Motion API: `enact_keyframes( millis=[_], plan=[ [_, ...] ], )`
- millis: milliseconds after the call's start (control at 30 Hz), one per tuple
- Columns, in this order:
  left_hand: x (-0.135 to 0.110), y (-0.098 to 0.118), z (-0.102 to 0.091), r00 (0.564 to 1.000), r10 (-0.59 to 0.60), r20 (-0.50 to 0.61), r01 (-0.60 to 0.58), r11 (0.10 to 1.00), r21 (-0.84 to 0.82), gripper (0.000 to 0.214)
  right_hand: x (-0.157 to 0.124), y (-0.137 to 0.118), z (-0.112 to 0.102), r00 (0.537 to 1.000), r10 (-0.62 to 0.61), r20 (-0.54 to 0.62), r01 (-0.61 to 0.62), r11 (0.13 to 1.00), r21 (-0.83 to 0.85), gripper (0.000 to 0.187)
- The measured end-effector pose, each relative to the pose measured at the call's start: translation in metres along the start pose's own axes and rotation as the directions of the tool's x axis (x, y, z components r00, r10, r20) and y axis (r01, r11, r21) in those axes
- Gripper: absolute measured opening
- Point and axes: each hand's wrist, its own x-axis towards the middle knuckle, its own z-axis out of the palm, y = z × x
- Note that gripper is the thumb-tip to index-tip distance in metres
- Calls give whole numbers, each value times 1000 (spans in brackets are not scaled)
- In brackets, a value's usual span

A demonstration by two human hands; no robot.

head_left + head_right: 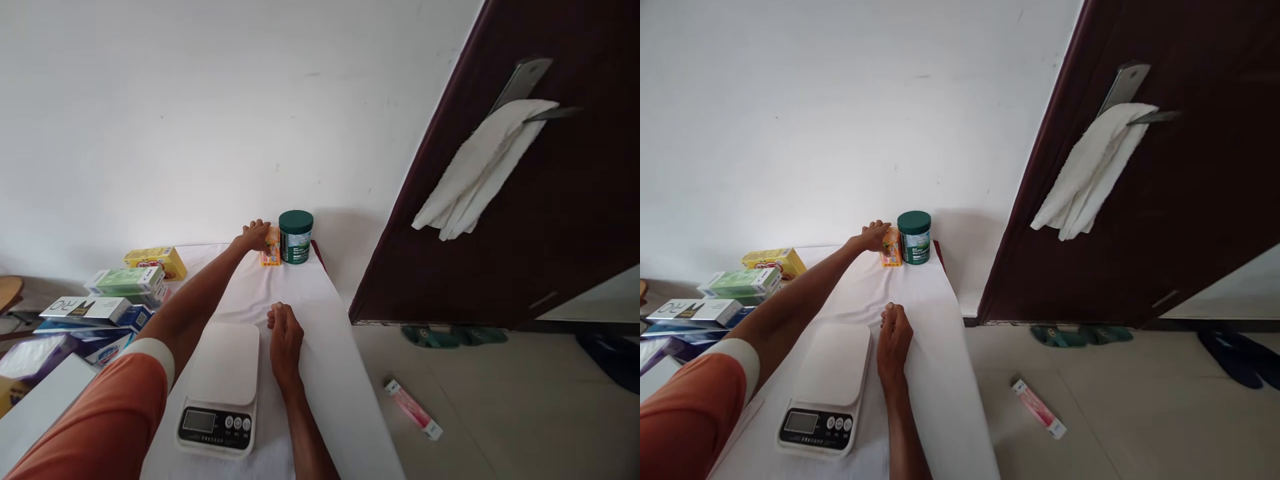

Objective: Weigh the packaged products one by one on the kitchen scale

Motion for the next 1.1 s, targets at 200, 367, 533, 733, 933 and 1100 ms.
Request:
enact_keyframes(
  millis=[200,367,533,733,933,1100],
  plan=[
    [-31,-16,-2,996,-81,-22,81,997,-16,82,1,1,1,1000,-4,-10,3,1000,-21,49],
    [-100,-35,-19,981,-153,-120,147,988,-54,78,2,4,4,1000,-10,-27,9,999,-33,52],
    [-179,-23,-44,939,-223,-262,204,974,-100,79,2,8,5,1000,-22,-13,21,998,-65,54],
    [-271,7,-40,928,-181,-324,136,978,-156,74,-2,9,3,1000,-14,8,15,997,-70,59],
    [-330,-2,-6,950,-173,-260,132,977,-167,77,-4,6,2,1000,-15,8,15,996,-88,57],
    [-340,-4,8,956,-185,-227,148,974,-170,77,-5,5,3,1000,-6,6,7,994,-106,56]
  ],
)
